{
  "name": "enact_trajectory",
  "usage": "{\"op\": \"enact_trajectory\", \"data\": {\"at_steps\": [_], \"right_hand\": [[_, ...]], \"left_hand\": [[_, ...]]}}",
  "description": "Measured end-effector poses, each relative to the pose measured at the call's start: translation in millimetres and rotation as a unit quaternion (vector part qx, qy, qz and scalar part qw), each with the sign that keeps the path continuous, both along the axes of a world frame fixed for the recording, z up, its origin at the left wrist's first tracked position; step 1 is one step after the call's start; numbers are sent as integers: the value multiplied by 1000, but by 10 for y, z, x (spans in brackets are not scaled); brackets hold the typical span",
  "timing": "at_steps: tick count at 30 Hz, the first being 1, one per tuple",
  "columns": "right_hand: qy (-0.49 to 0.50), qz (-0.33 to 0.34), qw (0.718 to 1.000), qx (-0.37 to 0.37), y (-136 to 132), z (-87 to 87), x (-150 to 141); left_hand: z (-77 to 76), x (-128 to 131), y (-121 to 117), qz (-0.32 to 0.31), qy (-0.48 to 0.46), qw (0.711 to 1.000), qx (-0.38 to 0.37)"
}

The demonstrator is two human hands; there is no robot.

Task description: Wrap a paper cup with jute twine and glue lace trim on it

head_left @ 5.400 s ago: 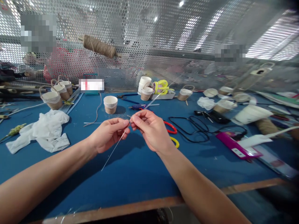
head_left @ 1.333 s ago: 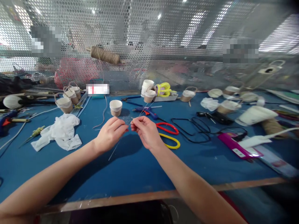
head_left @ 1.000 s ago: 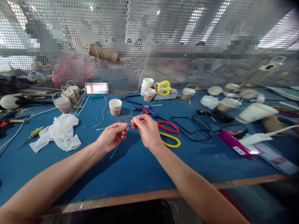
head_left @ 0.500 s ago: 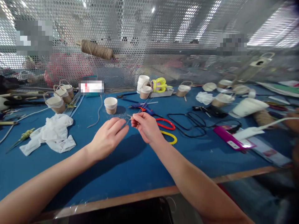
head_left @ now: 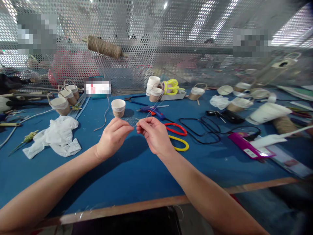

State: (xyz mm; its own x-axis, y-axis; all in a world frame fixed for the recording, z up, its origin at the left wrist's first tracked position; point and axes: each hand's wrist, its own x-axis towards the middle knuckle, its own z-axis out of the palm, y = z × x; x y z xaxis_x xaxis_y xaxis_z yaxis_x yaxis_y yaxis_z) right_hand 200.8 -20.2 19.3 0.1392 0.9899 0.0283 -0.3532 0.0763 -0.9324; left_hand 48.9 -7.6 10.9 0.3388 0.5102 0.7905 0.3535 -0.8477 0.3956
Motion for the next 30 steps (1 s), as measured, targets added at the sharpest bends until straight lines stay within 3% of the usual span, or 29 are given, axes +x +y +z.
{"op": "enact_trajectory", "data": {"at_steps": [1,2,4,5,6,9,10,12,13,15,16,17,19,21,24,30], "right_hand": [[-7,-8,1000,11,1,-4,-4],[-18,-18,999,23,2,-8,-7],[-50,-36,997,51,2,-18,-14],[-70,-43,994,65,2,-24,-16],[-89,-48,992,77,2,-28,-16],[-105,-48,991,73,23,-29,7],[-94,-48,993,58,40,-24,26],[-68,-52,996,26,89,-11,84],[-59,-57,996,16,118,-3,119],[-51,-68,996,7,174,8,187],[-48,-71,996,3,197,11,214],[-46,-74,996,0,215,10,233],[-43,-73,996,-4,227,4,241],[-43,-66,997,-5,209,-8,211],[-45,-47,998,-7,143,-23,127],[-45,-11,999,-6,47,-23,32]], "left_hand": [[2,36,-20,-6,-82,987,-139],[6,73,-39,-20,-170,941,-292],[19,135,-71,-74,-301,791,-528],[24,156,-81,-98,-331,729,-591],[26,168,-84,-118,-342,693,-624],[11,139,-51,-138,-326,675,-647],[3,104,-26,-137,-321,675,-650],[-4,2,34,-110,-300,720,-616],[3,-60,62,-74,-274,778,-561],[39,-183,95,11,-191,909,-369],[65,-230,94,53,-141,956,-251],[92,-261,82,80,-81,984,-133],[130,-262,34,91,73,991,72],[129,-193,-16,72,211,955,198],[64,-59,-26,65,295,924,236],[-36,-63,95,16,210,949,236]]}}
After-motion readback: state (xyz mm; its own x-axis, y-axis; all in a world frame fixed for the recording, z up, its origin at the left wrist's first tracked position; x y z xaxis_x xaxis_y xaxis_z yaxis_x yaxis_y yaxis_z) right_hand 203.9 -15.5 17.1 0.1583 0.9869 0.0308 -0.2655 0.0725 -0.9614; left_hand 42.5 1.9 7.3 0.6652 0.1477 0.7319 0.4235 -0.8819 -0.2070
